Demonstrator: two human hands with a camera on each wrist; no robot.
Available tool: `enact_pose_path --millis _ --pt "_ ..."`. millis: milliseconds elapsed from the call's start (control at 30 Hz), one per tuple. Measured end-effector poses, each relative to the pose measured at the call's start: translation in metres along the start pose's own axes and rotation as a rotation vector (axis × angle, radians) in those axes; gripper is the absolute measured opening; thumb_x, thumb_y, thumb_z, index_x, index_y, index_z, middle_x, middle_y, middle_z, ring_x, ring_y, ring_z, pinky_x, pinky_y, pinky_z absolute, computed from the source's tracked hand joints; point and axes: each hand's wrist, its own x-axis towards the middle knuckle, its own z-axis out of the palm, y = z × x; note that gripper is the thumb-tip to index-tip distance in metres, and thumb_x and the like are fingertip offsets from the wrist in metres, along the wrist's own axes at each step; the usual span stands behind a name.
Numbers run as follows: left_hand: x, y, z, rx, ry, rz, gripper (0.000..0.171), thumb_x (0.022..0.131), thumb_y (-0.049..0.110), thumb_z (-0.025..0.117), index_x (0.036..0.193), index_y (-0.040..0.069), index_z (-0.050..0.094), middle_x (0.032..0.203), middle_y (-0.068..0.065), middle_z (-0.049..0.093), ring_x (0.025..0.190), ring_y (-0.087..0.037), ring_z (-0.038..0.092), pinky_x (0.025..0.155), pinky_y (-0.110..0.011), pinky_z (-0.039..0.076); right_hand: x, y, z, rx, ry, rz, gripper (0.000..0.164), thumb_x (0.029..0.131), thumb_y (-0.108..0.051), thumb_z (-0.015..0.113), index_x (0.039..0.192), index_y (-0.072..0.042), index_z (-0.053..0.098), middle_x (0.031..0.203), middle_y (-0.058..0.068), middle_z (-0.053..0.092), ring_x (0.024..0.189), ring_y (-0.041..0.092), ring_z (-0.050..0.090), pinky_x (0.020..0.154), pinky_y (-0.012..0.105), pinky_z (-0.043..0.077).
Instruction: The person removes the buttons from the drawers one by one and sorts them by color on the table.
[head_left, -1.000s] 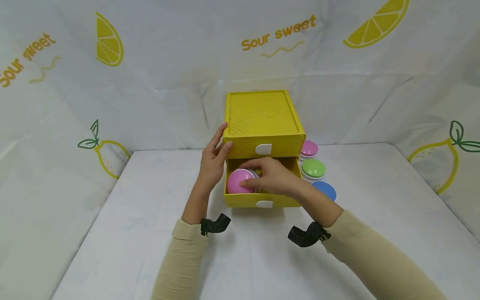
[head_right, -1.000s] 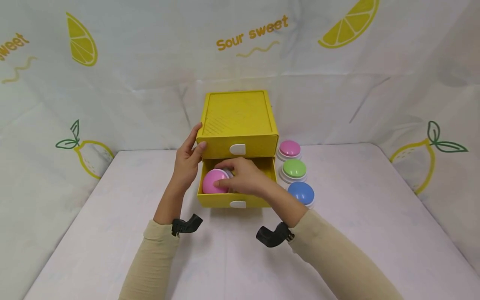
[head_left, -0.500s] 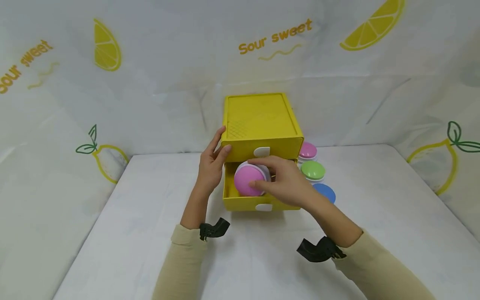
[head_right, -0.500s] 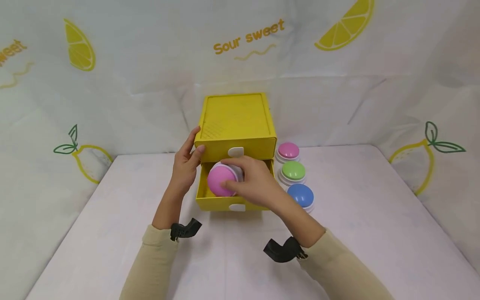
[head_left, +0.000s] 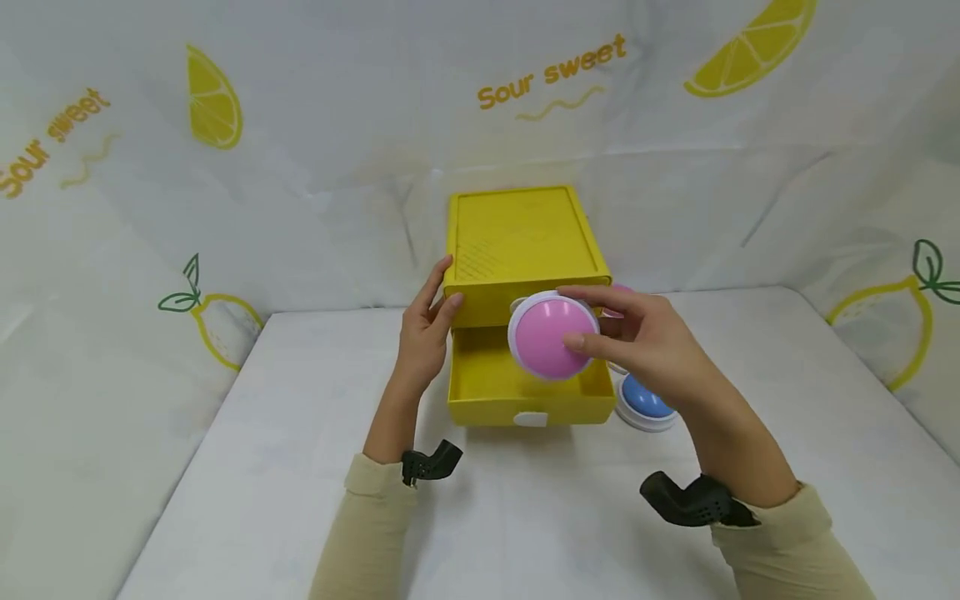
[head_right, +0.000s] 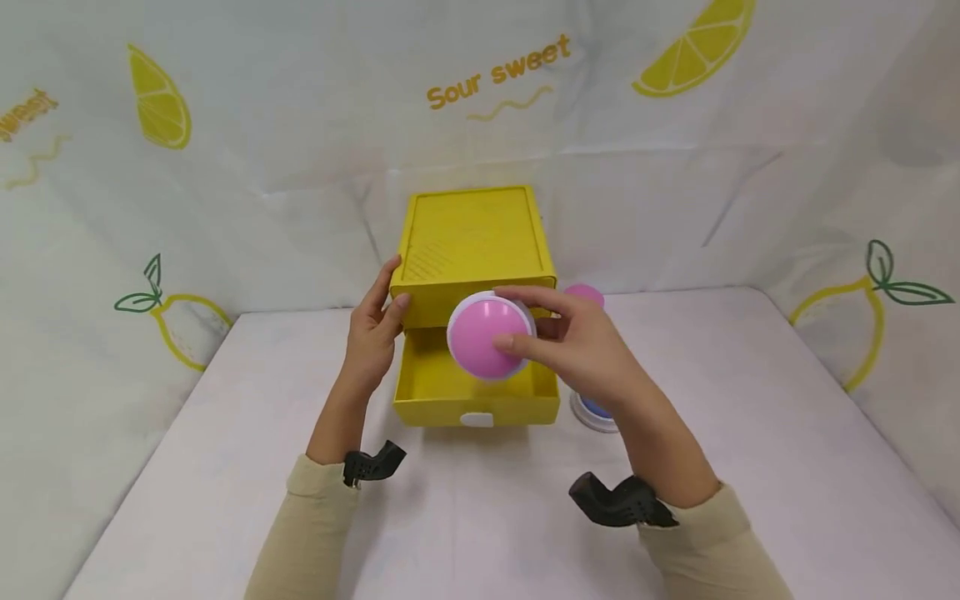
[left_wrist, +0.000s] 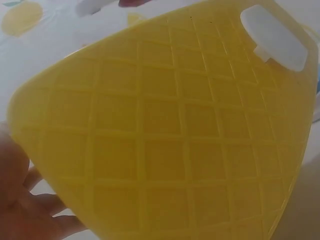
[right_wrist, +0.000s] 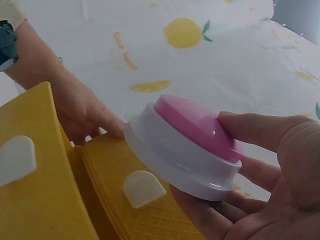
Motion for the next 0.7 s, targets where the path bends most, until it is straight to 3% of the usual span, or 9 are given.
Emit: enact_pose_path --millis 200,400,533,700 --pt "0.0 -0.001 -0.003 0.018 -0.001 0.01 0.053 0.107 0.025 0.052 0.157 0.034 0.037 0.165 0.011 0.032 0.146 -0.019 0.046 0.119 -0.038 0.041 -0.004 -0.001 -0.025 -0.013 0.116 -0.075 0.046 0.094 -0.006 0.07 0.139 -0.012 0.061 0.125 -0.006 0.066 0.1 0.009 0.073 0.081 0.02 0.061" --pt "0.001 -0.002 -0.004 0.019 -0.006 0.004 0.054 0.107 0.026 0.052 0.157 0.035 0.036 0.166 0.012 0.031 0.147 -0.02 0.045 0.119 -0.039 0.041 -0.007 0.017 -0.045 0.161 0.26 -0.144 0.046 0.093 0.002 0.066 0.138 -0.006 0.062 0.128 0.001 0.062 0.096 0.009 0.073 0.084 0.015 0.058" --pt "0.0 -0.003 -0.003 0.025 -0.012 -0.012 0.054 0.107 0.028 0.052 0.157 0.038 0.035 0.165 0.015 0.03 0.147 -0.018 0.044 0.118 -0.039 0.041 -0.007 0.031 -0.057 0.182 0.352 -0.126 0.045 0.095 -0.002 0.067 0.139 -0.006 0.061 0.13 0.0 0.06 0.097 0.007 0.072 0.083 0.013 0.057" --pt "0.0 -0.001 -0.002 0.024 -0.006 -0.008 0.054 0.107 0.026 0.052 0.157 0.038 0.035 0.165 0.015 0.03 0.147 -0.018 0.044 0.118 -0.039 0.042 -0.006 0.045 -0.07 0.3 0.424 -0.117 0.044 0.094 -0.002 0.068 0.138 -0.003 0.061 0.127 0.003 0.061 0.099 0.011 0.067 0.081 0.014 0.058"
